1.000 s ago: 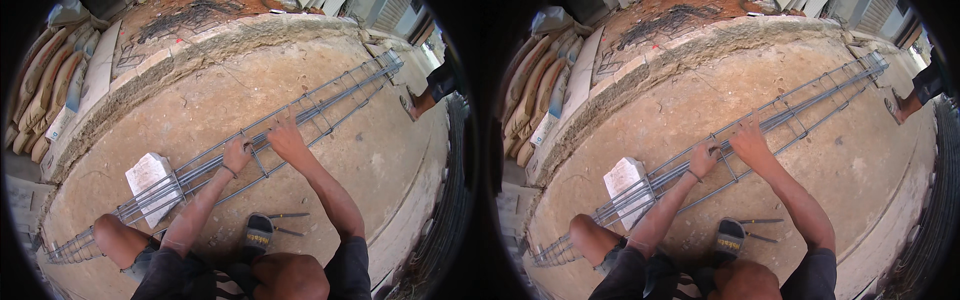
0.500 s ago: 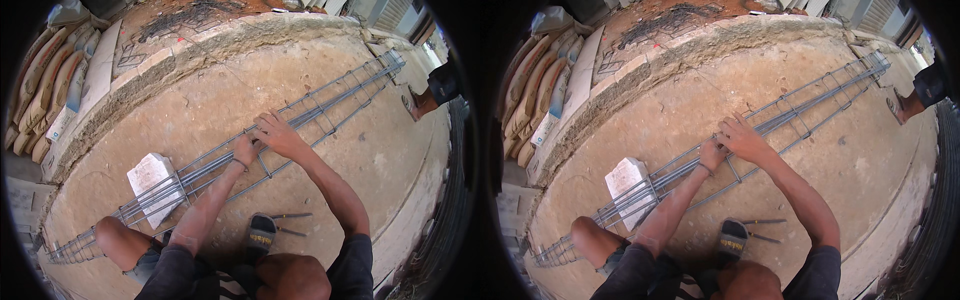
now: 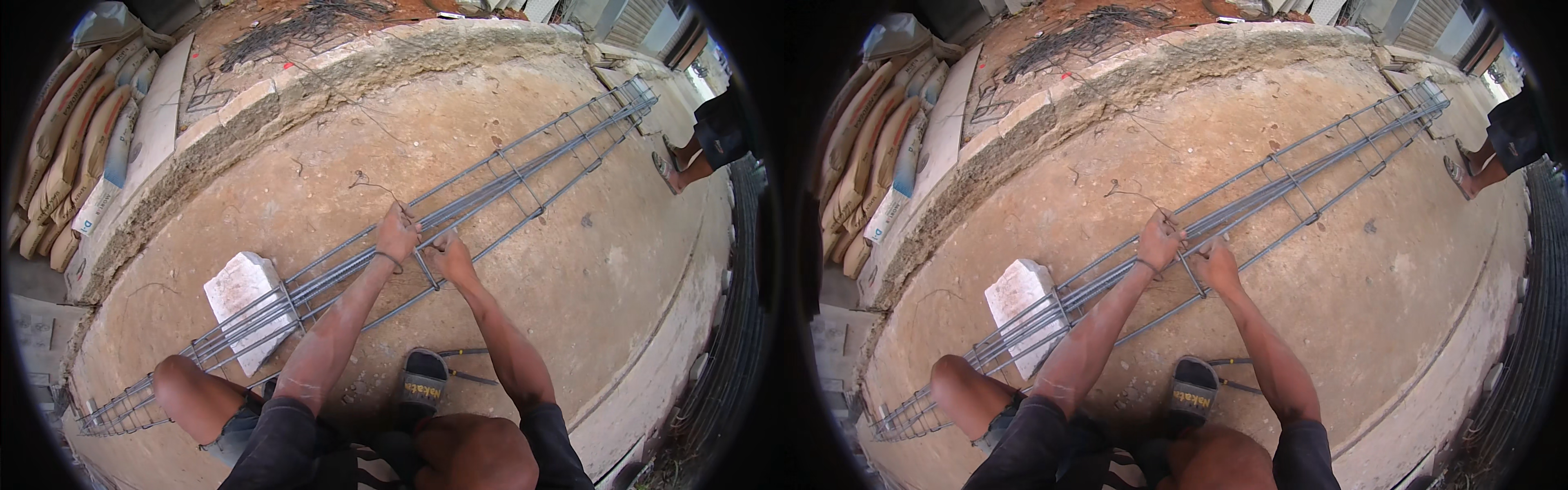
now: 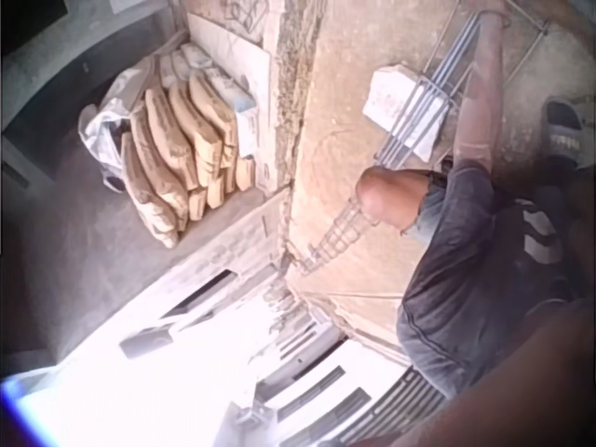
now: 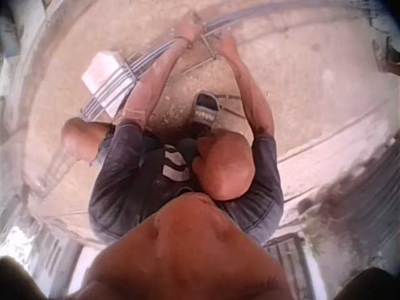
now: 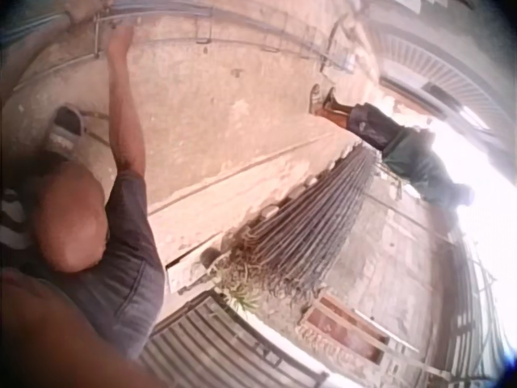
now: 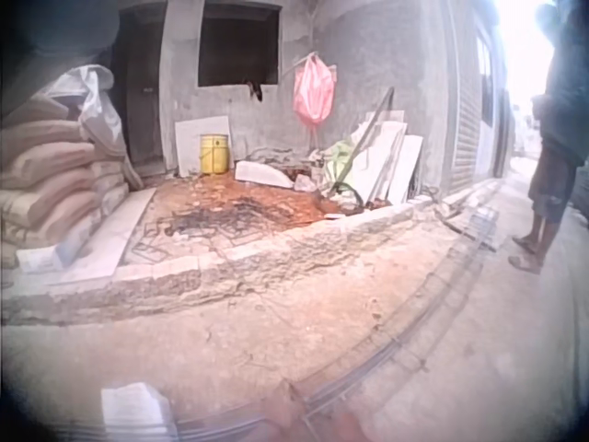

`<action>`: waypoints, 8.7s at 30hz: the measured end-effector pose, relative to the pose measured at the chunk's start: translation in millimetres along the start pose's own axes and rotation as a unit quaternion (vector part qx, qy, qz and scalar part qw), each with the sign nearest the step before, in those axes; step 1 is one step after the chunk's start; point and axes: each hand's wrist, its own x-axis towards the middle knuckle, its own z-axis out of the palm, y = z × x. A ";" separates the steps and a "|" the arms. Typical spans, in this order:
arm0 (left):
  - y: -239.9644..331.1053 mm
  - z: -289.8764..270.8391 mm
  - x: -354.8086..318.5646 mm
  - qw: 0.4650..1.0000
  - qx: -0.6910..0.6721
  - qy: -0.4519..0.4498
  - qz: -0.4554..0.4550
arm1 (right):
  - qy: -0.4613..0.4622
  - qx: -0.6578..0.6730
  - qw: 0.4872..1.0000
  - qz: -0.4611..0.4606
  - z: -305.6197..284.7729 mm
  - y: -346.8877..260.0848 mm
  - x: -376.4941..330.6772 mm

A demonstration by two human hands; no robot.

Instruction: The person constructs a rebar cage by aligning stirrups along metal rods, wrapping tie wire around the intersections, and twisting the wire with pliers.

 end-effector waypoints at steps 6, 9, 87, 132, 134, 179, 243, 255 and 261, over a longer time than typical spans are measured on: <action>-5.2 -1.8 6.1 0.995 0.024 0.035 0.089 | 0.035 -0.050 0.998 0.002 2.1 -1.3 -3.2; -5.2 -18.2 13.5 0.997 0.019 0.031 0.063 | -0.030 -0.129 0.991 0.012 -7.9 4.0 -0.5; -28.8 -28.7 -80.8 0.905 0.314 0.077 0.275 | -0.049 -0.101 0.961 -0.253 5.4 -42.6 7.2; -31.2 -9.8 -26.4 0.974 0.202 -0.048 0.092 | -0.040 -0.177 0.975 -0.127 -16.7 -37.5 -67.6; -24.6 -7.6 -26.8 0.972 0.218 -0.055 0.064 | -0.036 -0.194 0.973 -0.118 -18.3 -35.5 -69.9; -47.4 -7.4 -61.5 0.856 0.303 0.028 0.419 | 0.014 -0.151 0.986 -0.062 -23.3 -46.3 -64.2; 33.0 -8.9 -33.8 0.972 0.136 -0.154 0.118 | 0.052 0.081 0.995 -0.019 37.5 -37.2 -68.2; -11.8 -19.9 -65.3 0.965 -0.257 -0.039 -0.038 | 0.099 -0.071 0.976 -0.182 -7.1 -27.9 -31.5; -29.0 8.3 -91.8 0.988 -0.113 -0.046 -0.093 | 0.102 -0.012 0.985 -0.136 0.9 -31.5 -25.6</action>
